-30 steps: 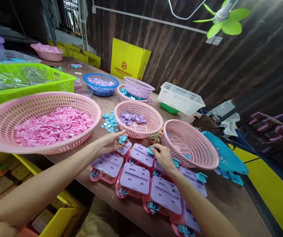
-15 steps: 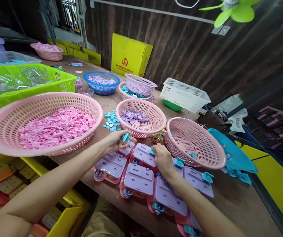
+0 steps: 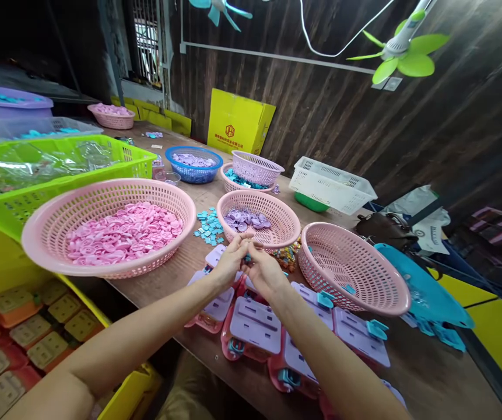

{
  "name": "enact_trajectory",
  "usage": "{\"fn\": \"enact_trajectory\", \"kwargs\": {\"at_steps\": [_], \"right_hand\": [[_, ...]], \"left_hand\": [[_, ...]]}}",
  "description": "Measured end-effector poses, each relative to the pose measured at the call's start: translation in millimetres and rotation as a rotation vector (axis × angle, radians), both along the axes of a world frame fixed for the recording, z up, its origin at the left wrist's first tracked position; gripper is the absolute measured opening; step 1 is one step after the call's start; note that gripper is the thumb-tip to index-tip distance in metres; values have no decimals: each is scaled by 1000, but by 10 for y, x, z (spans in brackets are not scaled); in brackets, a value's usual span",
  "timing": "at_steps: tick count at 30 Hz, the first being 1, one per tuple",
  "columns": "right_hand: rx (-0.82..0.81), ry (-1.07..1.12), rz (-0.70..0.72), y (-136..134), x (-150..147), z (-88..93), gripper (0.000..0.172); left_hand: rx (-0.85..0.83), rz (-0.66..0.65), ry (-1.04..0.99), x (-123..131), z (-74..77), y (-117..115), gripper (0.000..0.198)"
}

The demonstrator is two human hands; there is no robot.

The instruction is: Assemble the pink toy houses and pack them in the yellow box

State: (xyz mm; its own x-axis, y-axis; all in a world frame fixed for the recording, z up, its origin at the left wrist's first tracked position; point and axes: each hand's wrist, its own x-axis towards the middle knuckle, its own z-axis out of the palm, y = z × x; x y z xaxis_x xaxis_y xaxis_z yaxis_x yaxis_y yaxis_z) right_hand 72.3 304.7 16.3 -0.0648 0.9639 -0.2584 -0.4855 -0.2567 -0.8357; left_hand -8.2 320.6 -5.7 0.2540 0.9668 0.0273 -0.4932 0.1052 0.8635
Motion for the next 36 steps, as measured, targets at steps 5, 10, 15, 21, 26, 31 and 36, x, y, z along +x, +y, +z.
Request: {"fn": "enact_trajectory", "kwargs": {"at_steps": [5, 10, 15, 21, 26, 31, 36], "right_hand": [[5, -41, 14, 85, 29, -13, 23], [64, -286, -18, 195, 122, -180, 31], [315, -821, 85, 313, 206, -302, 18], [364, -1171, 82, 399, 268, -365, 11], [404, -1328, 31, 377, 192, -402, 13], [481, -1467, 31, 330, 89, -427, 15], [481, -1554, 98, 359, 50, -486, 16]], "left_hand": [[319, -95, 223, -253, -84, 189, 33], [684, -26, 873, -600, -301, 426, 37], [694, -299, 1188, -734, -478, 518, 45], [645, -138, 1377, -599, -519, 465, 48], [607, -141, 1381, -598, -519, 440, 46], [564, -143, 1402, -590, -461, 401, 43], [513, -154, 1419, -574, -418, 381, 42]]}}
